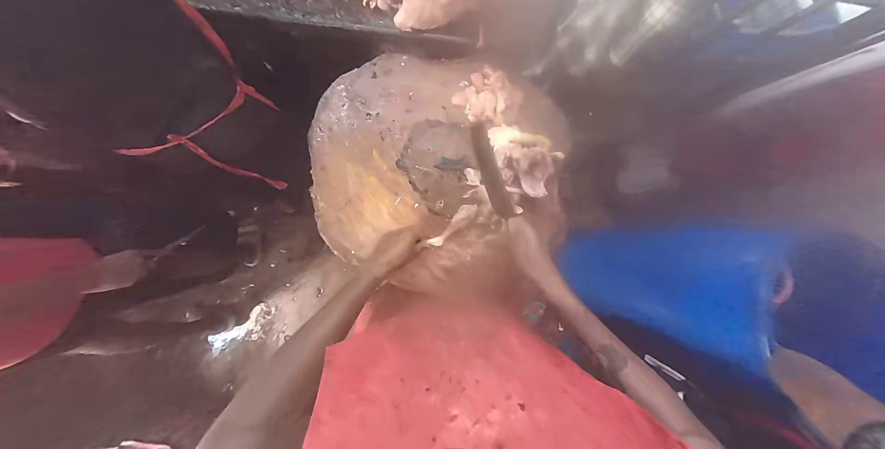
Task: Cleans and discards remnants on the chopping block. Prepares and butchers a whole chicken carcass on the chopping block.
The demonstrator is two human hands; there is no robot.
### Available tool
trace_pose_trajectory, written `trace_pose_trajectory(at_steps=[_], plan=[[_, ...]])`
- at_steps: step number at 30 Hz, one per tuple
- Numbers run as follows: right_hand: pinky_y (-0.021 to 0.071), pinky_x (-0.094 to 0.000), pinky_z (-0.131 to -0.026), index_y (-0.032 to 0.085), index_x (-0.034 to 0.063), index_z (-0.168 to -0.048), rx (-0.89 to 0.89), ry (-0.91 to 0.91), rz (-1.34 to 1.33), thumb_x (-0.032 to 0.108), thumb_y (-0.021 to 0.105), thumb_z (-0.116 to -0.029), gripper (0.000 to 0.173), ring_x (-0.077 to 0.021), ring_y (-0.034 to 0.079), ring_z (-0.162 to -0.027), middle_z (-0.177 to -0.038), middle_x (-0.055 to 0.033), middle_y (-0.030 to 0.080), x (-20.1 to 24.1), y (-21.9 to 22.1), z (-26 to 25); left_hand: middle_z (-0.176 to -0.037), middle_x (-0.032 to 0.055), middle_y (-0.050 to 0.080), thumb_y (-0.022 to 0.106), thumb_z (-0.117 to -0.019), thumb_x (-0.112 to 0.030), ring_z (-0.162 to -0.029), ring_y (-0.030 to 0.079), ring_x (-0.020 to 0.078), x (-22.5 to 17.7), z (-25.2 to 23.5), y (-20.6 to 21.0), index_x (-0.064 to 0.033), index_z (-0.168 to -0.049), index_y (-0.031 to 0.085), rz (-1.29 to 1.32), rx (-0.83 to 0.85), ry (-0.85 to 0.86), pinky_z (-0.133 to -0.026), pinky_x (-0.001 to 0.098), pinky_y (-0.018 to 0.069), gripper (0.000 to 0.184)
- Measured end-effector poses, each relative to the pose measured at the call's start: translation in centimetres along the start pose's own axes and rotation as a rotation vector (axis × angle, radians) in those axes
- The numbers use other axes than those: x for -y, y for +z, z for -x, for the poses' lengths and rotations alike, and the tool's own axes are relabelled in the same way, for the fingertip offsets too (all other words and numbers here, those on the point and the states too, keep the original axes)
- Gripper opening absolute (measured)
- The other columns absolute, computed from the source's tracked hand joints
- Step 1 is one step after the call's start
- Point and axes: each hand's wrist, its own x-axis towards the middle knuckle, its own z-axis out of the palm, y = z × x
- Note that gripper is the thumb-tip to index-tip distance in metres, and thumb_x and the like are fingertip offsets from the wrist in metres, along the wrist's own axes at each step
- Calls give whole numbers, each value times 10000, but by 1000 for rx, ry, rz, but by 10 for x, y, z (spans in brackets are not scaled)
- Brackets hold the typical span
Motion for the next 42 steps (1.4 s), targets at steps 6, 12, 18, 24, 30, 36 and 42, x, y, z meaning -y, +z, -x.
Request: trace_pose_trajectory(at_steps=[6, 12, 18, 24, 30, 36, 42], plan=[[588, -408, -821, 640, -7, -1301, -49, -308, 73, 602, 307, -1050, 739, -193, 702, -885, -1011, -133, 726, -3, 25, 15, -1128, 192, 708, 585, -1033, -358, -1079, 674, 391, -1, -18, -3, -63, -1188, 693, -88, -38, -109, -928, 619, 505, 350], [530, -503, -978, 528, 59, -1455, 214, 13, 201, 345, 356, -1109, 481, -296, 674, -1084, -1197, -187, 681, 10, 24, 12, -1141, 166, 705, 606, -1021, -371, -1065, 680, 373, 6, -5, 2, -103, -1195, 693, -43, -80, -124, -901, 620, 519, 331], [540, -499, -944, 563, 12, -1382, 276, 25, 159, 438, 310, -1108, 566, -299, 682, -1029, -1128, -195, 689, 3, 47, 22, -1103, 185, 698, 563, -1045, -396, -1042, 678, 385, 8, -4, 6, -75, -1171, 668, -29, -55, -136, -884, 623, 521, 361], [538, -493, -957, 528, 17, -1436, 156, 83, 122, 321, 384, -1105, 472, -288, 680, -1046, -1151, -197, 689, 17, 39, 27, -1062, 183, 698, 580, -1046, -343, -981, 686, 351, -12, -11, 33, -51, -1195, 658, 212, -176, -116, -886, 574, 533, 336], [539, -445, -833, 590, 11, -1269, 313, 216, 20, 378, 292, -1127, 494, -247, 636, -872, -972, -147, 637, -26, 61, 15, -1194, 214, 676, 554, -1061, -326, -1088, 677, 368, -29, -28, 48, -19, -1327, 597, 191, -258, -93, -961, 563, 524, 408], [535, -407, -767, 625, -10, -1151, 177, 220, 1, 355, 280, -1126, 503, -198, 605, -792, -884, -113, 611, -58, 38, 21, -1169, 109, 671, 667, -988, -285, -1089, 640, 225, -30, 15, 23, -76, -1117, 716, 460, -548, 84, -966, 421, 539, 250], [556, -437, -802, 604, 14, -1259, 90, -37, 26, 310, 377, -1097, 407, -233, 648, -863, -972, -141, 655, 32, 29, 17, -1088, 158, 712, 575, -1050, -290, -962, 704, 305, -14, -16, 36, -80, -1243, 651, 361, -424, -154, -891, 533, 553, 295]])
